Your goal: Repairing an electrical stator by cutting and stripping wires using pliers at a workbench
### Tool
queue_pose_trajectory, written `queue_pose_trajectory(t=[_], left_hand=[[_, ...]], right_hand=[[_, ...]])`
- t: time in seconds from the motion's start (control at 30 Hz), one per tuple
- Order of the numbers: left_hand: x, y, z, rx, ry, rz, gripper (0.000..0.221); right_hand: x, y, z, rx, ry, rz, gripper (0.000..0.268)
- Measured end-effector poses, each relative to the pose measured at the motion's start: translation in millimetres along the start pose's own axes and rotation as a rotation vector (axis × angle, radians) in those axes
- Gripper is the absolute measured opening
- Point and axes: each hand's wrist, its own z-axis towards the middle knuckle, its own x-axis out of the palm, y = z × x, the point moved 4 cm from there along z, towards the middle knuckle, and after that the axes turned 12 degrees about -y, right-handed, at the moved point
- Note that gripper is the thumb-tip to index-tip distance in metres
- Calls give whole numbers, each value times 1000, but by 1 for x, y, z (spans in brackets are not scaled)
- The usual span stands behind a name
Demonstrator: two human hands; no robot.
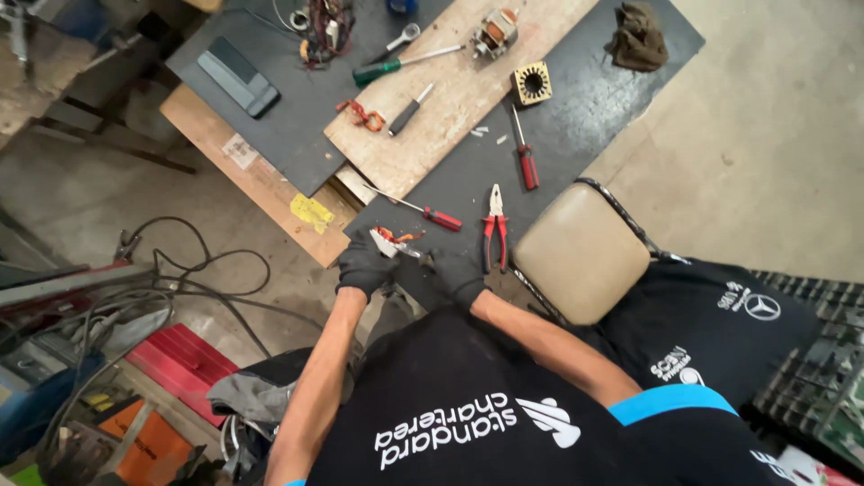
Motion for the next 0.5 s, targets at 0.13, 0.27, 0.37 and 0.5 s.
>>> queue_pose_trajectory(t=[0.13,0.27,0.37,0.5], left_hand=[[2,4,4,11,-4,-7,79],[9,8,4,33,-29,-17,84],[0,-4,-3,47,-60,-23,83],[-8,-14,-10,33,-106,-18,78]], right_hand=[[-8,2,5,-17,-74,11,61],[-33,9,3,-223,-123,-52,41],[-49,14,8,-64,-114,9,53],[-16,-2,8,-103,-107,100,50]])
